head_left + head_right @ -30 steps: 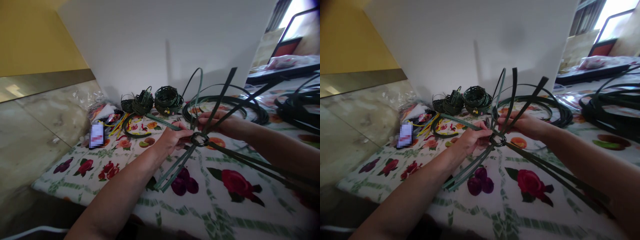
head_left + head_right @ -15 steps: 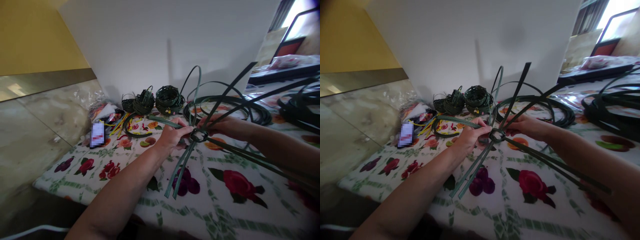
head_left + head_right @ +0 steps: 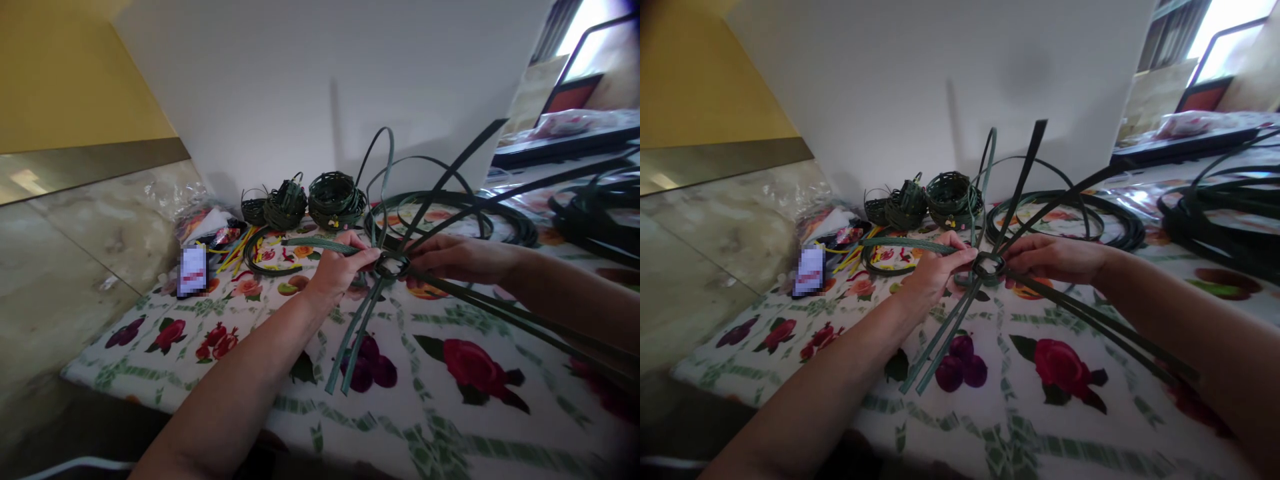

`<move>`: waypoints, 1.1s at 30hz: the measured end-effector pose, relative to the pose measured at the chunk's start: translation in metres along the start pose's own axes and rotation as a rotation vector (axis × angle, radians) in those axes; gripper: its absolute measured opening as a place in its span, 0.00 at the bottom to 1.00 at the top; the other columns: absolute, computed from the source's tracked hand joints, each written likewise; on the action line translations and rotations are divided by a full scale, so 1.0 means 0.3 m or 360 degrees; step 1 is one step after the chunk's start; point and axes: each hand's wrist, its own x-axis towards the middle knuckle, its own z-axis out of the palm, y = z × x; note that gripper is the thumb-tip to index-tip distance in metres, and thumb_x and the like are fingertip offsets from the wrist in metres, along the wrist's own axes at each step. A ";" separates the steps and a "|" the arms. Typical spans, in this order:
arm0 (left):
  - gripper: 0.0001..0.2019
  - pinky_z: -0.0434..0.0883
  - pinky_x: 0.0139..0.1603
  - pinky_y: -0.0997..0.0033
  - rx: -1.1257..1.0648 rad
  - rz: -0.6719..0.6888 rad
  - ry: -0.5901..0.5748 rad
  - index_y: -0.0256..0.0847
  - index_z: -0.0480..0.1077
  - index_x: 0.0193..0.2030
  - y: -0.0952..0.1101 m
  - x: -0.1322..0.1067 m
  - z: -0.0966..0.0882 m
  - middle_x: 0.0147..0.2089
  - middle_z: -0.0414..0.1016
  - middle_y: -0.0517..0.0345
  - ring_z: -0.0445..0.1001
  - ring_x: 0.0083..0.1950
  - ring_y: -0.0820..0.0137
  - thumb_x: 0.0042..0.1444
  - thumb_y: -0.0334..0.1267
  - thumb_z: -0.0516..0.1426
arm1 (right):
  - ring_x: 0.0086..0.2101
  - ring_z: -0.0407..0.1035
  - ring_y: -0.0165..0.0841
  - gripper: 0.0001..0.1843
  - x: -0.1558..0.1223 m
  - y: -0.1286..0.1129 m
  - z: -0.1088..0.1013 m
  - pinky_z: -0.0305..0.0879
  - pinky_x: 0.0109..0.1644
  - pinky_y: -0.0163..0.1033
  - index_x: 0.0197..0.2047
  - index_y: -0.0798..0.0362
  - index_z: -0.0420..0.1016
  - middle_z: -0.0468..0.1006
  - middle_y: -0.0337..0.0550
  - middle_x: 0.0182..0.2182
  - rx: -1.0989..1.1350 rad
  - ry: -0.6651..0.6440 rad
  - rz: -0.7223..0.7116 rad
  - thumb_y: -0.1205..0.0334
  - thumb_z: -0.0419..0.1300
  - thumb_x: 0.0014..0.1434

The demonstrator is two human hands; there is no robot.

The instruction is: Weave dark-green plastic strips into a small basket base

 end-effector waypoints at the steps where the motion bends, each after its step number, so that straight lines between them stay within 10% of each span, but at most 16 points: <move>1: 0.18 0.69 0.31 0.75 -0.0009 0.0002 -0.0007 0.41 0.66 0.27 -0.001 0.001 -0.001 0.26 0.68 0.66 0.68 0.28 0.77 0.45 0.41 0.72 | 0.34 0.81 0.34 0.11 -0.003 0.003 -0.002 0.78 0.41 0.36 0.38 0.51 0.89 0.88 0.44 0.35 0.0050 -0.0012 -0.0006 0.56 0.78 0.51; 14: 0.16 0.68 0.32 0.75 0.0075 0.0029 0.0025 0.40 0.66 0.26 0.000 -0.002 0.001 0.25 0.68 0.65 0.67 0.27 0.77 0.46 0.39 0.71 | 0.38 0.82 0.38 0.16 -0.001 -0.004 0.009 0.80 0.43 0.37 0.41 0.51 0.91 0.88 0.50 0.40 -0.0180 -0.0230 -0.0042 0.46 0.71 0.62; 33: 0.20 0.47 0.16 0.78 -0.0083 -0.0348 -0.0204 0.42 0.64 0.29 -0.007 -0.024 0.023 0.20 0.64 0.67 0.59 0.18 0.79 0.43 0.42 0.73 | 0.34 0.73 0.36 0.13 0.051 -0.014 0.052 0.74 0.38 0.43 0.32 0.44 0.82 0.78 0.40 0.32 -0.0239 0.0487 -0.0503 0.45 0.74 0.57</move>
